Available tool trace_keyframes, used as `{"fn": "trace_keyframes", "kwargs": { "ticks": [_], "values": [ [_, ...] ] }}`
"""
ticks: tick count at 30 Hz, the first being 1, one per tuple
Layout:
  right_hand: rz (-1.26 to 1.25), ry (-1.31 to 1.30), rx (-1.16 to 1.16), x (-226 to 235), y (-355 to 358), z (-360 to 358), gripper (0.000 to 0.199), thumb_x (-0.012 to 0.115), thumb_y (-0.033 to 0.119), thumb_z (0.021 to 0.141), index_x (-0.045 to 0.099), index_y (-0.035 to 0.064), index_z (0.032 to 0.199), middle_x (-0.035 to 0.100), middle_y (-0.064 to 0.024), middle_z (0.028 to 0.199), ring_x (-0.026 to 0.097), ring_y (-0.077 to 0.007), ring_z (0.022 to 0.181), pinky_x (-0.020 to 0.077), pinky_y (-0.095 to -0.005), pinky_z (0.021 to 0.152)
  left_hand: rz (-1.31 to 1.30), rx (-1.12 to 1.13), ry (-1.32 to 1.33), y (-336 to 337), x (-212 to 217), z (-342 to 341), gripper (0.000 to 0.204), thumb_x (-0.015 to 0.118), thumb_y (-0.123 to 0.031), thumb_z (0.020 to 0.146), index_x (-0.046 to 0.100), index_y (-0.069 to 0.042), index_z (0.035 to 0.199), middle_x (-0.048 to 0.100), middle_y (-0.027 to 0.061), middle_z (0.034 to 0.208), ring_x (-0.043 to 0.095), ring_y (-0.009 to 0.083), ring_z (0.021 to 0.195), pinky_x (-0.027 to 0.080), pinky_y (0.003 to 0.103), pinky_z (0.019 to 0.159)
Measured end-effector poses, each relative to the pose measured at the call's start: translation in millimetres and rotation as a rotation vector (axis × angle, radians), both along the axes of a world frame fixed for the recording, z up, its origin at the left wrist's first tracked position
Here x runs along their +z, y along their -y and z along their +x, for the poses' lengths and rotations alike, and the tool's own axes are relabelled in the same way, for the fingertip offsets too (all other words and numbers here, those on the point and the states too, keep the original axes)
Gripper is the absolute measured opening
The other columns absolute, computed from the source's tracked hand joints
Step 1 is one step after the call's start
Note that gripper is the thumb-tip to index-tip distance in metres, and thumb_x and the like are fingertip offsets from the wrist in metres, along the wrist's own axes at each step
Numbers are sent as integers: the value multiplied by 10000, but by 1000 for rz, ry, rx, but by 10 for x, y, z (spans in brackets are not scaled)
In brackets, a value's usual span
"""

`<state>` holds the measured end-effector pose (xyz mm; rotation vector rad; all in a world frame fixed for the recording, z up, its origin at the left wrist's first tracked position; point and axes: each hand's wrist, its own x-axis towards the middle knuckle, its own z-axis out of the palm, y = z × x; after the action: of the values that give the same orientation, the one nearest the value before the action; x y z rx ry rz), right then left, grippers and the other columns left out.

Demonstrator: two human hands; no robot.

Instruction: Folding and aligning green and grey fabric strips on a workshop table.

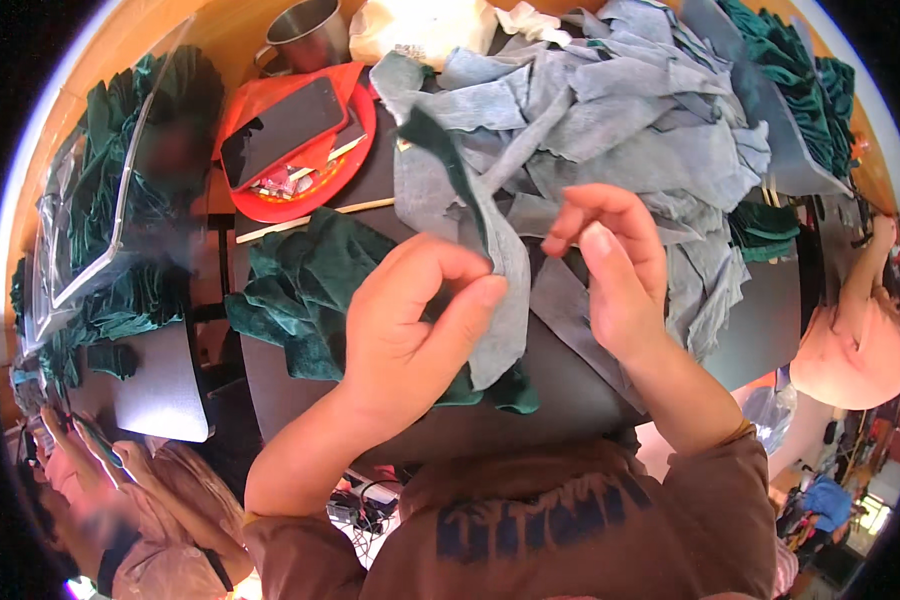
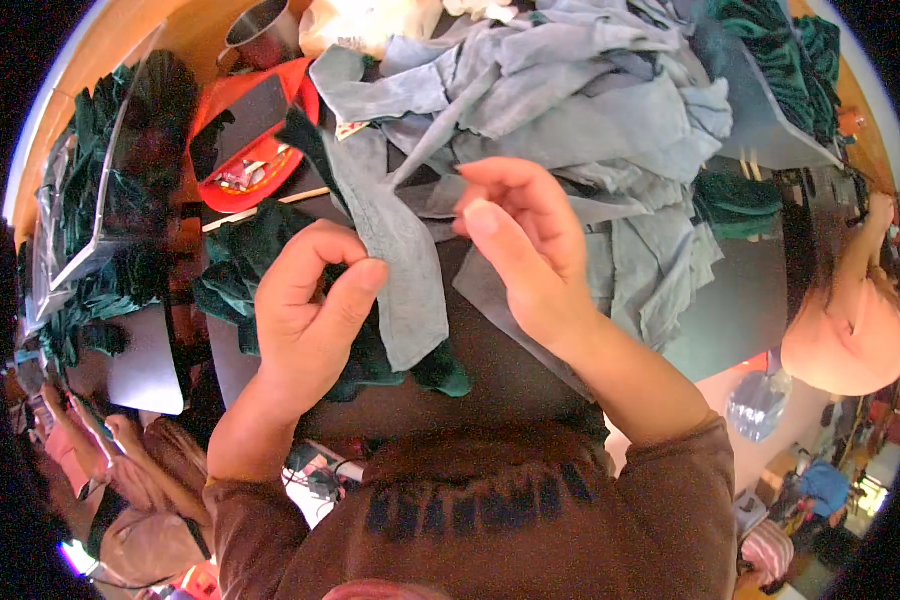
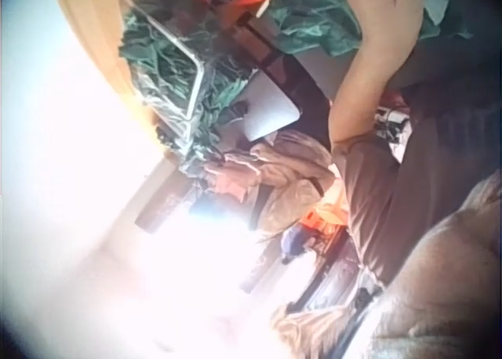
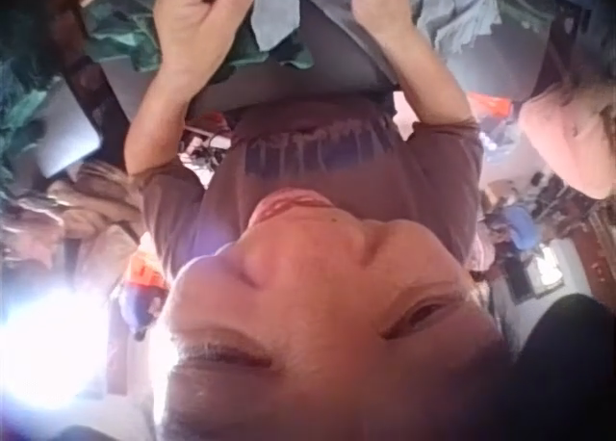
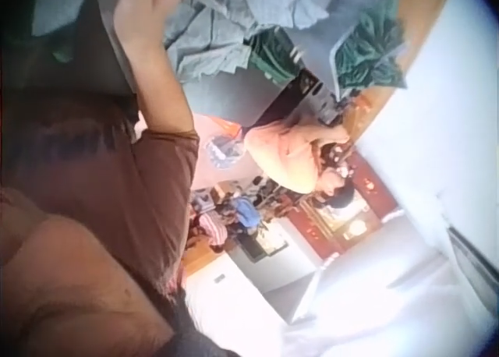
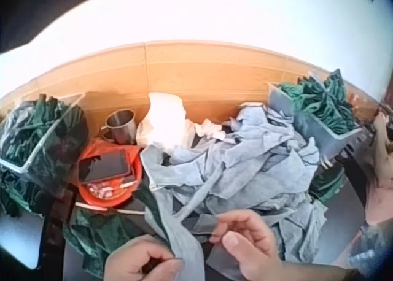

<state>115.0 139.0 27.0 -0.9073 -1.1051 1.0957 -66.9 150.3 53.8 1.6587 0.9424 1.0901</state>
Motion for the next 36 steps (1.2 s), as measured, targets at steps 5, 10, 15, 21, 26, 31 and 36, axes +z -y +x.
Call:
{"fn": "trace_keyframes", "kwargs": {
  "ticks": [5, 10, 15, 21, 26, 31, 36],
  "values": [
    [71, 193, 122, -55, 26, 77, 227, 582, 98, 824, 528, 7, 1025, 526, -35, 865, 492, -111, 780, 398, -231, 717, 118, 21, -87, -97, -67, 4, 117, 646, -38, 734, 530, -29, 748, 503, 60, 669, 500, 173, 598, 396, 272, 536],
    [114, 343, 212, 39, 22, 29, 156, 614, 96, 790, 577, -10, 898, 566, -82, 793, 527, -154, 685, 422, -259, 621, 347, -33, -139, -103, -133, 78, 172, 671, -12, 638, 533, -70, 723, 533, 48, 666, 517, 240, 610, 400, 327, 579],
    [5, 276, 238, 83, 74, 22, 135, 624, 113, 790, 587, -7, 839, 570, -59, 759, 520, -125, 679, 413, -247, 618, 493, -43, -187, -87, -197, 135, 216, 672, 2, 589, 528, -66, 734, 548, 57, 682, 524, 245, 610, 404, 327, 563],
    [-7, 271, 222, 114, 154, -31, 145, 622, 134, 802, 586, -7, 787, 553, -22, 687, 486, -74, 622, 393, -225, 553, 491, -92, -168, -19, -175, 95, 171, 639, -27, 621, 529, -55, 749, 518, 77, 670, 507, 261, 607, 405, 344, 557],
    [-139, 180, 218, 168, 229, -58, 192, 566, 144, 853, 567, -28, 768, 494, 29, 633, 432, -29, 620, 367, -215, 523, 335, -138, -148, 27, -93, 45, 59, 571, -53, 744, 527, -23, 770, 495, 93, 695, 494, 241, 626, 401, 316, 574],
    [26, 157, 197, 69, 187, -87, 149, 560, 112, 845, 571, -22, 782, 520, 29, 648, 443, -24, 619, 375, -201, 529, 187, -104, -43, 32, -172, 53, 89, 584, -82, 784, 522, -19, 771, 505, 47, 710, 483, 137, 654, 389, 258, 598],
    [99, 175, 151, 27, 137, -48, 128, 576, 105, 830, 581, -16, 791, 542, 25, 664, 462, -22, 624, 389, -201, 528, 41, -45, -16, 35, -221, 120, 118, 615, -91, 783, 524, -16, 776, 532, 20, 712, 489, 78, 671, 406, 223, 610]
  ]
}}
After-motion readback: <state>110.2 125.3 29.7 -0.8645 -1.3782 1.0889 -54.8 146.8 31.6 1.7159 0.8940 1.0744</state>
